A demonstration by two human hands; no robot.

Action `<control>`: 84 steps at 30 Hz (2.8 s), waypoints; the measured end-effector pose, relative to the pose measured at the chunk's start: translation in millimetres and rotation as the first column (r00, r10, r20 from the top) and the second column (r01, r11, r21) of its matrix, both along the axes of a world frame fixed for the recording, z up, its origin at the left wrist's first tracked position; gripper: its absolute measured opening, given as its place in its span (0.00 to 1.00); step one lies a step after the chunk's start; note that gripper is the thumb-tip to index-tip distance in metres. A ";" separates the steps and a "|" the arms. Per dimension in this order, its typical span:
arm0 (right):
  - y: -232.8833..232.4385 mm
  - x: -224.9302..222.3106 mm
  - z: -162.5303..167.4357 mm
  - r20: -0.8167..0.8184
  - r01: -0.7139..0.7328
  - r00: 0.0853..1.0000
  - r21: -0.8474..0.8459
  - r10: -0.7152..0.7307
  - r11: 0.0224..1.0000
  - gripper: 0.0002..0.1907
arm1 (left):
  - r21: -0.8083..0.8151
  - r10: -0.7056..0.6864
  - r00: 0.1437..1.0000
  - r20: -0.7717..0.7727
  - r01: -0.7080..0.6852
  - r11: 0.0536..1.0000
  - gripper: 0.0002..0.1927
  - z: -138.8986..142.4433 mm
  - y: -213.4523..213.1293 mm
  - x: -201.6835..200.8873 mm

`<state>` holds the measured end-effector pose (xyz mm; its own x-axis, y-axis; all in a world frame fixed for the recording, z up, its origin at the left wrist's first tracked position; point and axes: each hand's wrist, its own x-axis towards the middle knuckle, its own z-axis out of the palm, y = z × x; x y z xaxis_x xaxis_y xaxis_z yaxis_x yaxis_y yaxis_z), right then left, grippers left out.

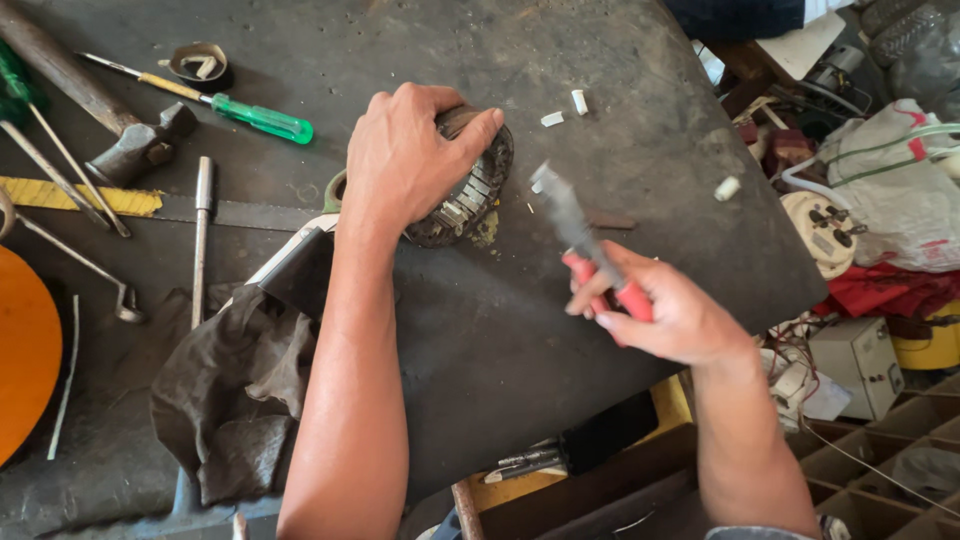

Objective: The person uses a screwdriver and pliers to remove small white insulating pieces from the slots of a circular metal stator. They repeatedly pry out the pieces and place them on the workbench, working around the ring.

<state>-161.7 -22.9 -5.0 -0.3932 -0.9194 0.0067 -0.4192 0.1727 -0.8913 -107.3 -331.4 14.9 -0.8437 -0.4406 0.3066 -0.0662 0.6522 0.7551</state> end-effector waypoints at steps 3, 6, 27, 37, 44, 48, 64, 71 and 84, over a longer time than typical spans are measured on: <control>-23.1 25.1 5.1 -0.668 0.299 0.736 0.175 -0.110 0.938 0.17 | 0.002 0.012 1.000 0.016 -0.012 1.000 0.21 0.9 0.6 0.3; -44.9 41.3 10.3 -0.897 0.403 0.428 0.079 -0.112 0.912 0.20 | -0.014 0.000 1.000 0.008 0.000 1.000 0.22 2.1 1.0 -1.3; -44.5 35.5 17.4 -0.649 0.372 0.751 0.262 -0.123 0.890 0.11 | 0.033 -0.141 0.985 0.100 0.138 0.990 0.24 6.3 18.8 -3.5; -46.7 20.0 34.9 -0.455 0.255 0.886 0.320 -0.088 0.912 0.08 | 0.041 -0.129 0.987 0.095 0.126 0.991 0.28 0.4 21.0 -7.9; -74.2 53.9 12.3 -0.769 0.446 0.613 0.147 -0.182 0.883 0.13 | 0.062 -0.125 0.992 0.031 0.123 0.990 0.27 2.6 13.3 -6.2; -75.6 45.4 5.7 -0.781 0.451 0.605 0.174 -0.156 0.876 0.14 | 0.121 -0.124 0.989 0.077 0.114 0.986 0.23 5.1 12.8 -3.4; -59.2 20.2 12.3 -0.349 0.210 0.931 0.276 -0.106 0.938 0.08 | 0.066 -0.101 0.994 0.041 0.098 0.993 0.24 2.4 5.6 -1.3; -52.1 42.8 27.5 -0.885 0.408 0.449 0.078 -0.126 0.910 0.19 | 0.098 -0.106 0.994 0.010 0.104 0.990 0.24 -2.5 5.5 -4.7; -69.4 57.3 21.0 -0.738 0.495 0.662 0.300 -0.131 0.815 0.10 | 0.086 -0.155 0.986 -0.054 0.159 0.984 0.25 -4.4 16.6 -6.1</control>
<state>-104.4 -92.2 16.1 -0.7121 -0.7018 0.0186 -0.6931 0.6985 -0.1780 -113.3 -314.8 10.5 -0.8901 -0.3315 0.3129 0.0687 0.5811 0.8109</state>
